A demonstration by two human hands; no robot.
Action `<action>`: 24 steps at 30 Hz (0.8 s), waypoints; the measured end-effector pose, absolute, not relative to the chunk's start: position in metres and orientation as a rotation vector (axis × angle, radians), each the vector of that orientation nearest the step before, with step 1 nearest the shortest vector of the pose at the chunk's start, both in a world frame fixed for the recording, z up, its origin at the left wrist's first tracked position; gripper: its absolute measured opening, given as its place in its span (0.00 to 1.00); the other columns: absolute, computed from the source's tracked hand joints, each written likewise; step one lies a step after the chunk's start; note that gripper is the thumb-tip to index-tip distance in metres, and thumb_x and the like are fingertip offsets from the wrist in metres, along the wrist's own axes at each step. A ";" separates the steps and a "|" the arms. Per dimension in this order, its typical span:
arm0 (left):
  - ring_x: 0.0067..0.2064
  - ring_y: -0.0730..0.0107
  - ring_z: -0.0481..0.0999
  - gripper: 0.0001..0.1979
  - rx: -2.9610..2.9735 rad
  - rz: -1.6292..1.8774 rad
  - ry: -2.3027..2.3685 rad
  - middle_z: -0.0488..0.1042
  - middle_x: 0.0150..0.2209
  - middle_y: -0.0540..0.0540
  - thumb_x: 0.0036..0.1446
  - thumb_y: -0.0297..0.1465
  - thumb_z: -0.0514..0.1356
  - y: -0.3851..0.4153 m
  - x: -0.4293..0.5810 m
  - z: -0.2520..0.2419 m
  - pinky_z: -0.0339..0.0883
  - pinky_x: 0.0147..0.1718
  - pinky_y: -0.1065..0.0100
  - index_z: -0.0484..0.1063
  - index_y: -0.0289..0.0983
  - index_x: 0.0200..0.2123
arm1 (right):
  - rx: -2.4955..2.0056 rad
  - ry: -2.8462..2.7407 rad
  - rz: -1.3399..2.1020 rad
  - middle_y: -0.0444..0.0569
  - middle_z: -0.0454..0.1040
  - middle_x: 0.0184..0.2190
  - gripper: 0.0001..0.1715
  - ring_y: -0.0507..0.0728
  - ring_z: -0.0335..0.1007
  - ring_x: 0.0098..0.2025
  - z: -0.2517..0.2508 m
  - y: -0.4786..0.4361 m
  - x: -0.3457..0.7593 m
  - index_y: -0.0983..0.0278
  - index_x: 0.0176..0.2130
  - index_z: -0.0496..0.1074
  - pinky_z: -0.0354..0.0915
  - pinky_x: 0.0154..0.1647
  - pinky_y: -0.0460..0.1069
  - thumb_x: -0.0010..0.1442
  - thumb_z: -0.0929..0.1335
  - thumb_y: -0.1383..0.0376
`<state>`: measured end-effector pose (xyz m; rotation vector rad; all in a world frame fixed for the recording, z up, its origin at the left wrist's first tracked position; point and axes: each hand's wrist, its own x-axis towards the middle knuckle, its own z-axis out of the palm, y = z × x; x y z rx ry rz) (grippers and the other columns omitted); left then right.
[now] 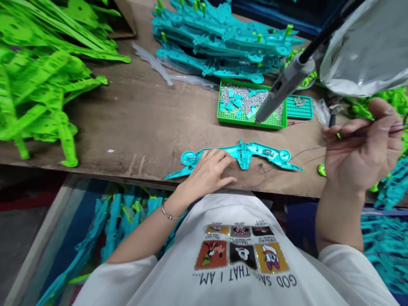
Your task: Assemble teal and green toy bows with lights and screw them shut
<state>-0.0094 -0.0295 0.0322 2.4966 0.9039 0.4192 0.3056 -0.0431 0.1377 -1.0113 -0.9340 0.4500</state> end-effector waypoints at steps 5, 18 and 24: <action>0.55 0.50 0.71 0.19 2.537 0.467 0.809 0.77 0.52 0.39 0.65 0.43 0.65 -0.040 -0.008 0.015 0.63 0.56 0.48 0.75 0.38 0.53 | -1.107 -0.875 0.500 0.39 0.72 0.20 0.18 0.51 0.71 0.21 0.135 -0.067 0.313 0.60 0.45 0.80 0.79 0.24 0.51 0.70 0.64 0.54; 0.42 0.59 0.70 0.10 2.886 0.402 0.691 0.75 0.39 0.42 0.70 0.24 0.55 -0.069 -0.018 -0.008 0.67 0.48 0.55 0.77 0.37 0.43 | -1.164 -0.557 0.058 0.34 0.59 0.15 0.22 0.49 0.59 0.13 0.121 -0.085 0.392 0.61 0.37 0.76 0.57 0.11 0.45 0.71 0.62 0.50; 0.42 0.55 0.73 0.10 2.865 0.307 0.741 0.76 0.40 0.41 0.71 0.33 0.57 -0.072 -0.035 -0.012 0.66 0.40 0.55 0.74 0.39 0.52 | -1.346 -0.370 -0.023 0.35 0.61 0.13 0.26 0.50 0.54 0.10 0.075 -0.074 0.452 0.59 0.33 0.71 0.49 0.11 0.46 0.74 0.52 0.60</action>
